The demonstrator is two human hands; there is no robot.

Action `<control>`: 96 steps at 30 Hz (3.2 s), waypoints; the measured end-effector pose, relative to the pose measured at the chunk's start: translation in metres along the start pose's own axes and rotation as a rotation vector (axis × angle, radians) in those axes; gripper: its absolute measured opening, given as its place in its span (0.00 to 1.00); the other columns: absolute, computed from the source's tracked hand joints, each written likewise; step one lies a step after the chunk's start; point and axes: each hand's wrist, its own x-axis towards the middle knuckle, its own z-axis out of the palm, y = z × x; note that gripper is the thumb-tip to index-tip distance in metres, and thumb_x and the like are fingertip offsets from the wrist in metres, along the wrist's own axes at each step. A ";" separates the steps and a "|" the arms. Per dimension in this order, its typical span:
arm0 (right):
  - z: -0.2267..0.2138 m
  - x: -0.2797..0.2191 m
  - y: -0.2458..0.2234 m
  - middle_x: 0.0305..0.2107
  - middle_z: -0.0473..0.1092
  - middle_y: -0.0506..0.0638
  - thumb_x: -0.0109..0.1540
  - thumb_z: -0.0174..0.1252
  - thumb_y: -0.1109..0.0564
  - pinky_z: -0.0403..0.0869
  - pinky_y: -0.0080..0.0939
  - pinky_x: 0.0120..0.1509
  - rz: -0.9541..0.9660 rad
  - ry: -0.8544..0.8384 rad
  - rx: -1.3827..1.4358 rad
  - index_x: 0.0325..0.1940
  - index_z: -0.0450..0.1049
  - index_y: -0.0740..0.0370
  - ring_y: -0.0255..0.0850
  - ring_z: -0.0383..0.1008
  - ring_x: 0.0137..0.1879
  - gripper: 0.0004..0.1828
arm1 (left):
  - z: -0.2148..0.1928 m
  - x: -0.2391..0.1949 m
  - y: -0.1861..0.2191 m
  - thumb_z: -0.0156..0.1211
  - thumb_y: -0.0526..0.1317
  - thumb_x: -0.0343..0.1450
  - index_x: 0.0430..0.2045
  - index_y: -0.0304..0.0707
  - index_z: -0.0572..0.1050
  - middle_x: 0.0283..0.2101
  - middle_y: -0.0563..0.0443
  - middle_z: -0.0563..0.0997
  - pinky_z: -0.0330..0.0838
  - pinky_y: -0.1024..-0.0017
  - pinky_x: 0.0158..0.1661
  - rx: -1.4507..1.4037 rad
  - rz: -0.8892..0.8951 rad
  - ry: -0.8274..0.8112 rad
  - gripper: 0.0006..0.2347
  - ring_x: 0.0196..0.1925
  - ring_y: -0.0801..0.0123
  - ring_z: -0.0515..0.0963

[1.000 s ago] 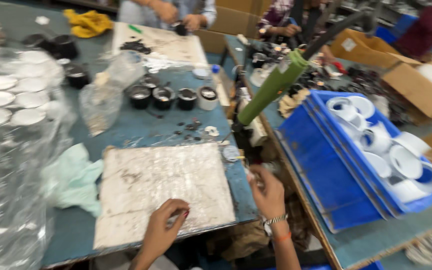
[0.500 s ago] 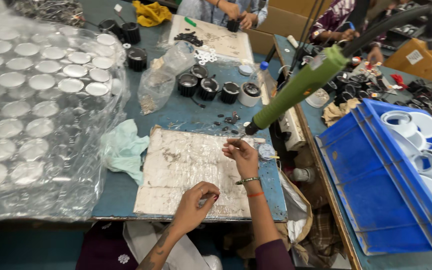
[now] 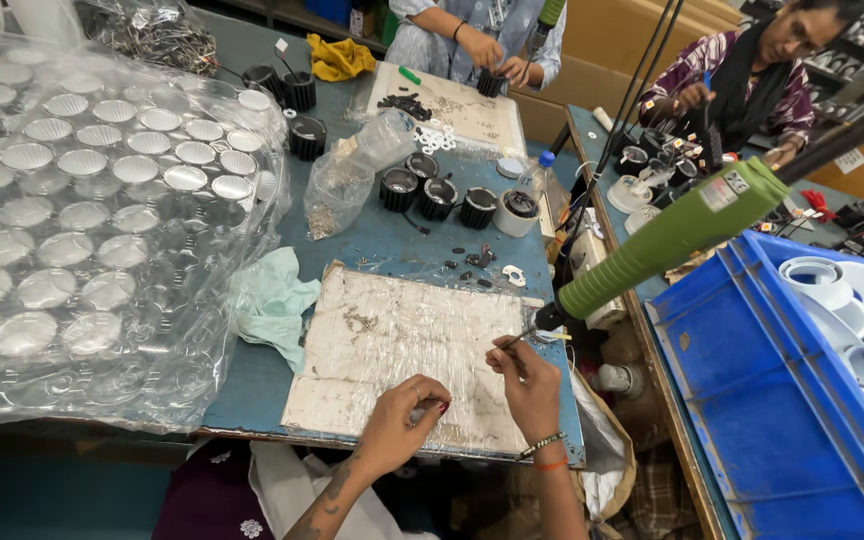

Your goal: The person assembles small electronic components at a workbench. They use a green power drill to secure parts into white plastic housings, then place the finished units into a blue bin. The person also handles clear plastic covers and wipes the work surface with a cloth.

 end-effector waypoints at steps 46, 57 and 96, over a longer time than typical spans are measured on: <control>-0.025 -0.015 -0.030 0.26 0.82 0.52 0.61 0.61 0.60 0.80 0.33 0.38 0.176 -0.227 -0.179 0.50 0.81 0.63 0.37 0.87 0.36 0.13 | -0.002 0.006 0.004 0.59 0.32 0.70 0.34 0.32 0.79 0.35 0.47 0.83 0.77 0.69 0.37 0.036 -0.063 -0.018 0.04 0.37 0.65 0.86; -0.030 -0.010 0.006 0.45 0.77 0.54 0.65 0.54 0.60 0.81 0.37 0.45 0.257 -0.263 0.162 0.72 0.61 0.62 0.39 0.82 0.43 0.29 | -0.003 0.008 0.002 0.59 0.32 0.70 0.35 0.32 0.79 0.36 0.46 0.83 0.78 0.70 0.39 0.028 0.012 -0.010 0.05 0.38 0.64 0.86; -0.056 -0.194 0.093 0.31 0.76 0.64 0.55 0.56 0.60 0.78 0.56 0.51 0.386 -0.785 -0.847 0.32 0.81 0.61 0.59 0.79 0.41 0.08 | 0.004 0.000 -0.011 0.59 0.28 0.70 0.38 0.28 0.80 0.41 0.47 0.84 0.79 0.74 0.43 0.026 -0.031 -0.029 0.06 0.40 0.69 0.86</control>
